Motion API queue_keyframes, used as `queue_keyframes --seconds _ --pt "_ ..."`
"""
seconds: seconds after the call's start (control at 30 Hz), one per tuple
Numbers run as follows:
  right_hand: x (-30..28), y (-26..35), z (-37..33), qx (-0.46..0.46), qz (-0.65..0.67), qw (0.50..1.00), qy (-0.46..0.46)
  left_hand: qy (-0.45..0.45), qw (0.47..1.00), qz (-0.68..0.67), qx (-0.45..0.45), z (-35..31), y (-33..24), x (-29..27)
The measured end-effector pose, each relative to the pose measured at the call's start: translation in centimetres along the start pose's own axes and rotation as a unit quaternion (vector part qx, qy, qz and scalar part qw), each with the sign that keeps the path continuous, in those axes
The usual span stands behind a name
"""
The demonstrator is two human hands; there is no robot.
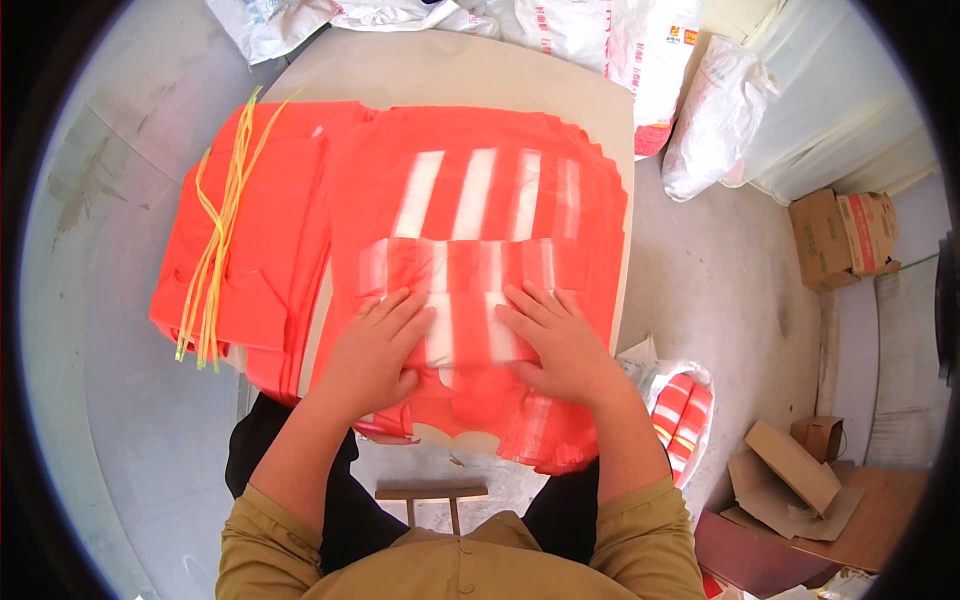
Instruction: The person folds red and white striped fabric items by hand on a low table. They smooth the fabric, fold it into a compact rectangular shape, and secure it with a yellow rubber band. The finished bundles are placed into a white plastic bag on the floor.
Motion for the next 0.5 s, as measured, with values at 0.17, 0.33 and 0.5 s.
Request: queue_keyframes --seconds 0.17,0.33,0.5 --pt "-0.2 0.5 0.2 -0.013 -0.059 0.998 -0.02 0.02 0.999 0.047 0.001 0.0 0.3 0.2" --pt "0.6 1.2 0.3 -0.009 -0.067 0.993 -0.093 0.013 0.998 0.059 -0.015 0.2 0.0 -0.2" --pt "0.8 1.4 0.3 -0.021 -0.077 0.989 -0.124 -0.013 0.993 0.121 0.007 -0.1 0.5 0.1"
Point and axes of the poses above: each hand's wrist, its own z-axis towards the middle knuckle, its own x-axis out of the palm, y = z × x, the point moved 10 cm from there along z, towards the middle knuckle, and after that the axes turned 6 degrees about x, right-handed, at the moved point
